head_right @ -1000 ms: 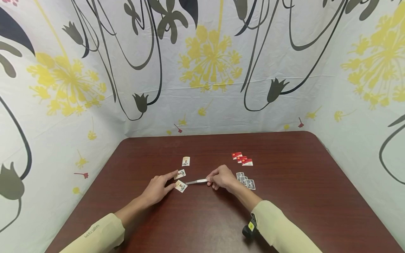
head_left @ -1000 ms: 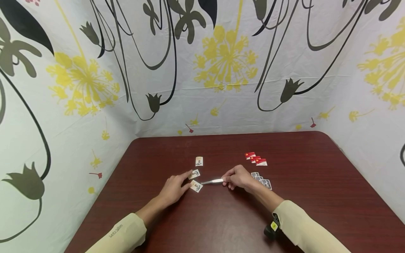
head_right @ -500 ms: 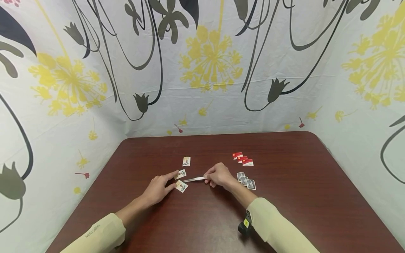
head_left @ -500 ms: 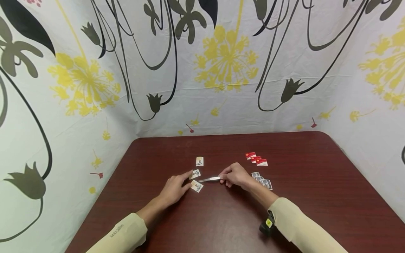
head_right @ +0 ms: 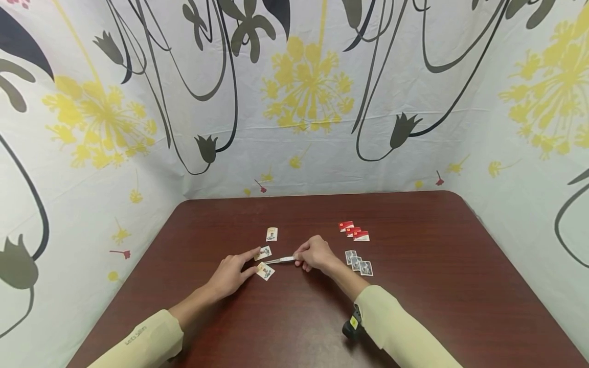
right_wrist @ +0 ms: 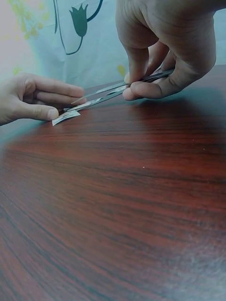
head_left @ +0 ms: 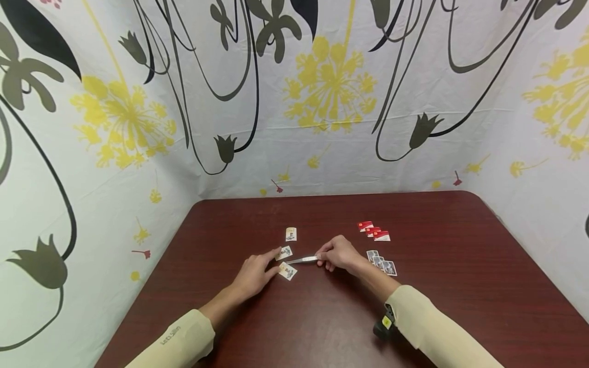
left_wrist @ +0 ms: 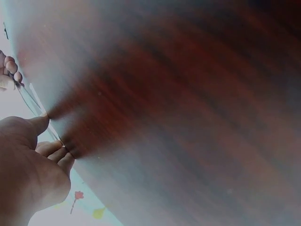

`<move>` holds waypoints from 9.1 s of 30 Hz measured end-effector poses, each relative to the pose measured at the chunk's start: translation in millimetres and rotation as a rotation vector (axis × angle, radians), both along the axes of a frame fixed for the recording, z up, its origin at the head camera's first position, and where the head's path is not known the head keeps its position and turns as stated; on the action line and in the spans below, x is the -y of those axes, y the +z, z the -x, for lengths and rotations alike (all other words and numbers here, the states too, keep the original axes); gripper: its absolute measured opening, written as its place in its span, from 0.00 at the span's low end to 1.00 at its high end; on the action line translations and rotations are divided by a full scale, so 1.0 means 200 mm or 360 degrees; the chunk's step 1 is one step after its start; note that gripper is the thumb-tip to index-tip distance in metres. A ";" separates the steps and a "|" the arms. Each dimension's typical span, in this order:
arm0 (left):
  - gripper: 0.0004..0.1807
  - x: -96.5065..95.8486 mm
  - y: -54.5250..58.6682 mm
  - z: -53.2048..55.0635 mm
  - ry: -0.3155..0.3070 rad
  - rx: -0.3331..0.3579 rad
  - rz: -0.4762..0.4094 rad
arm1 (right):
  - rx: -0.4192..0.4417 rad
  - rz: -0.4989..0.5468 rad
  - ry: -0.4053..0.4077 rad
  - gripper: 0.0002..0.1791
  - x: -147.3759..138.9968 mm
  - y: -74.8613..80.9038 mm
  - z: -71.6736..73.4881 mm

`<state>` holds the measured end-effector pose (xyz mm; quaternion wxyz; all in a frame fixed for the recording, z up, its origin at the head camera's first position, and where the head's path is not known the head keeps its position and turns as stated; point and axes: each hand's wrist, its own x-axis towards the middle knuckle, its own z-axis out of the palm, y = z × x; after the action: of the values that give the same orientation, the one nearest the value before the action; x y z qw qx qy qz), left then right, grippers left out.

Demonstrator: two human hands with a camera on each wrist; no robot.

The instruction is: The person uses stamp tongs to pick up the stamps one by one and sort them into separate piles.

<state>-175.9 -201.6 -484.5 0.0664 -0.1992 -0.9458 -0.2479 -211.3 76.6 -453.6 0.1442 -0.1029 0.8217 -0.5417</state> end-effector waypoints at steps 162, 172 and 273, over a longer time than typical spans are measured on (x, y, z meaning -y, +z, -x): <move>0.29 -0.02 0.01 -0.01 0.0026 -0.0027 0.0037 | 0.0055 0.0059 -0.0074 0.05 -0.04 -0.04 -0.02; 0.29 -0.01 0.00 0.00 0.0049 -0.0017 0.0073 | 0.0083 0.0104 -0.0138 0.06 -0.09 -0.03 0.03; 0.29 -0.01 0.00 0.00 -0.0003 -0.0046 0.0019 | -0.0212 -0.0132 -0.0296 0.06 -0.03 -0.02 0.03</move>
<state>-175.0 -199.0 -485.1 0.0789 -0.2040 -0.9460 -0.2394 -217.4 82.8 -457.9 0.0425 -0.0560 0.8572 -0.5102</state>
